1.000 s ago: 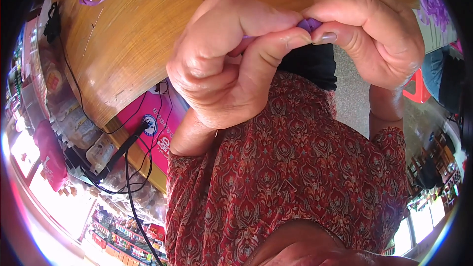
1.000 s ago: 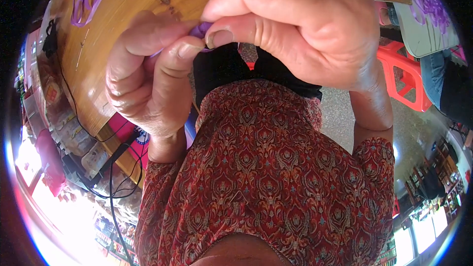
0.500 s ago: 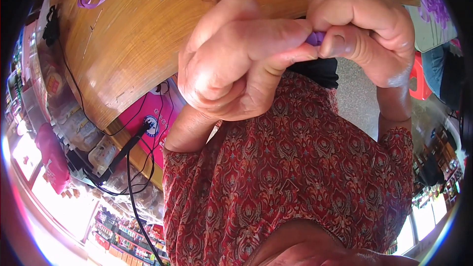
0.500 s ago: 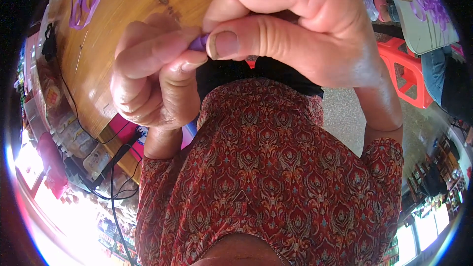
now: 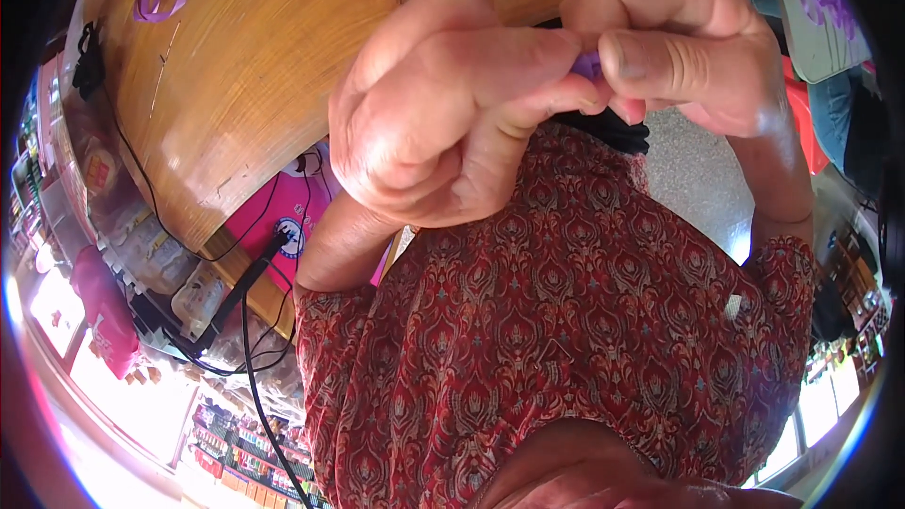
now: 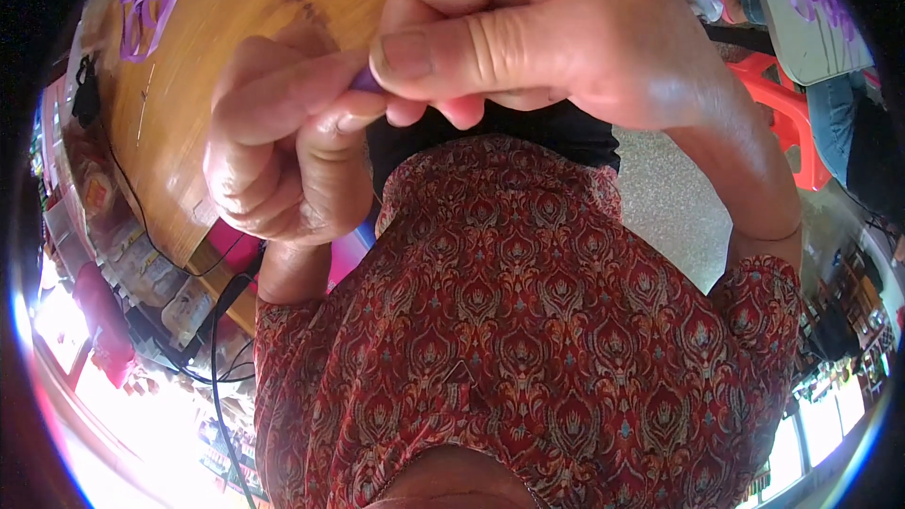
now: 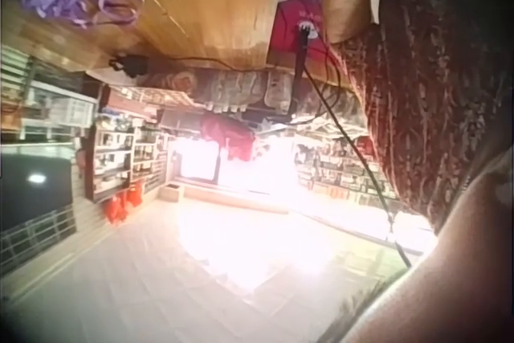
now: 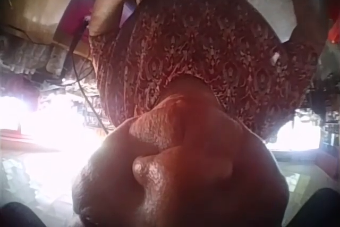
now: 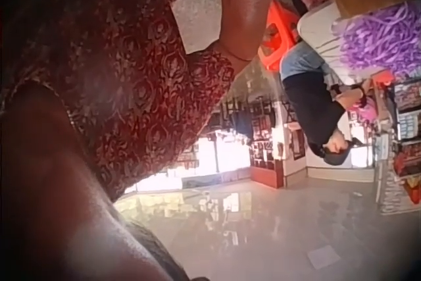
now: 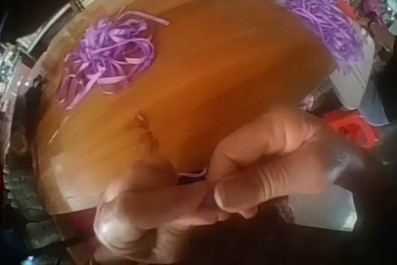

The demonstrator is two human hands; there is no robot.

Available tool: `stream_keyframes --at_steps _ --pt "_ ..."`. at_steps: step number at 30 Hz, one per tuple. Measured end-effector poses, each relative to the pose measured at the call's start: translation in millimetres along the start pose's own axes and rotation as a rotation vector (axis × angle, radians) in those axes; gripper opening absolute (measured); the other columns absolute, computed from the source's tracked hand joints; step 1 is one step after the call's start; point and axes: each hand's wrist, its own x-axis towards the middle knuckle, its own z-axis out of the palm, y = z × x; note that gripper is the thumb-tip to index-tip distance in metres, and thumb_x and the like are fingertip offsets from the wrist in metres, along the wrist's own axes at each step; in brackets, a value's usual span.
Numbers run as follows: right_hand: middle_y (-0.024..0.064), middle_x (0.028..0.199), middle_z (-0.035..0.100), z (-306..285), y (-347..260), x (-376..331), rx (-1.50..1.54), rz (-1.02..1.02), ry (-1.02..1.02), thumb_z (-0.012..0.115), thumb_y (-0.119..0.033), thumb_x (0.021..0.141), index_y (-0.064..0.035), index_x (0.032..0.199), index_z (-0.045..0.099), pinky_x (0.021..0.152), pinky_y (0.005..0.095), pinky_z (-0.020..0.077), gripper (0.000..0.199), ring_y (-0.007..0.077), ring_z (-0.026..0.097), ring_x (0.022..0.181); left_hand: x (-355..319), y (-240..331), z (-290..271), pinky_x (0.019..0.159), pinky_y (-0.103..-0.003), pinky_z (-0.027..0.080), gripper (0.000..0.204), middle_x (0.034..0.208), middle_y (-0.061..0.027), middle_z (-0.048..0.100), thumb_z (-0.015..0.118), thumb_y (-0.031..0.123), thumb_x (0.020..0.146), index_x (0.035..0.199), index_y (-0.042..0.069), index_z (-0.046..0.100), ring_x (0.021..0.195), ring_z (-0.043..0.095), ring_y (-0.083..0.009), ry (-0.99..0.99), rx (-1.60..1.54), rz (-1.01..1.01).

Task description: The person gathers a bundle of purple ribbons on a wooden table and picks them up one at a time. They then tie a knot at the end of each ribbon by hand to create small decorative loops.

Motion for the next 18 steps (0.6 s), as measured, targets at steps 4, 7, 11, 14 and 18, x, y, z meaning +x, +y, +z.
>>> stream_keyframes --at_steps 4,7,11,14,18 --pt "0.0075 0.081 0.062 13.1 -41.6 3.4 -0.033 0.375 0.232 0.061 -0.022 0.089 0.0009 0.088 0.063 0.062 0.0243 0.0429 0.023 0.0125 0.057 0.072 2.3 -8.8 17.8 0.048 -0.019 0.039 0.010 0.068 -0.0001 0.057 0.067 0.002 0.081 0.090 0.001 0.063 0.056 0.050 -0.0055 0.300 -0.356 -0.298" --pt "0.0080 0.083 0.060 2.5 -12.0 12.6 0.014 0.200 0.169 0.057 -0.028 0.092 0.0015 0.097 0.061 0.064 0.0221 0.0411 0.030 0.0101 0.054 0.074 -4.6 -14.8 22.4 0.052 -0.019 0.044 0.005 0.074 -0.0022 0.062 0.060 0.001 0.087 0.091 0.000 0.061 0.062 0.054 -0.0046 0.408 -0.510 -0.408" --pt "0.0101 0.083 0.061 -2.1 -21.1 0.5 -0.039 0.047 0.160 0.061 -0.019 0.089 0.0037 0.099 0.060 0.062 0.0227 0.0453 0.025 0.0125 0.058 0.072 5.8 -7.4 29.7 0.063 -0.024 0.052 0.004 0.081 -0.0077 0.066 0.058 0.002 0.088 0.091 0.000 0.059 0.070 0.062 -0.0117 0.528 -0.788 -0.513" --pt "0.0115 0.083 0.061 4.9 -10.4 7.2 -0.152 -0.215 0.177 0.062 -0.006 0.086 0.0061 0.097 0.060 0.064 0.0249 0.0502 0.017 0.0154 0.062 0.074 6.3 -5.2 26.0 0.064 -0.024 0.051 0.004 0.080 -0.0072 0.066 0.060 0.002 0.087 0.091 0.000 0.060 0.069 0.061 -0.0114 0.577 -0.819 -0.619" --pt "0.0124 0.085 0.062 5.4 -7.8 8.5 -0.347 -0.313 0.262 0.062 0.002 0.083 0.0075 0.098 0.060 0.068 0.0264 0.0528 0.016 0.0173 0.063 0.079 4.2 -5.8 18.5 0.055 -0.021 0.033 0.013 0.067 0.0010 0.050 0.056 0.011 0.090 0.090 -0.001 0.061 0.057 0.039 -0.0072 0.468 -0.781 -0.710"
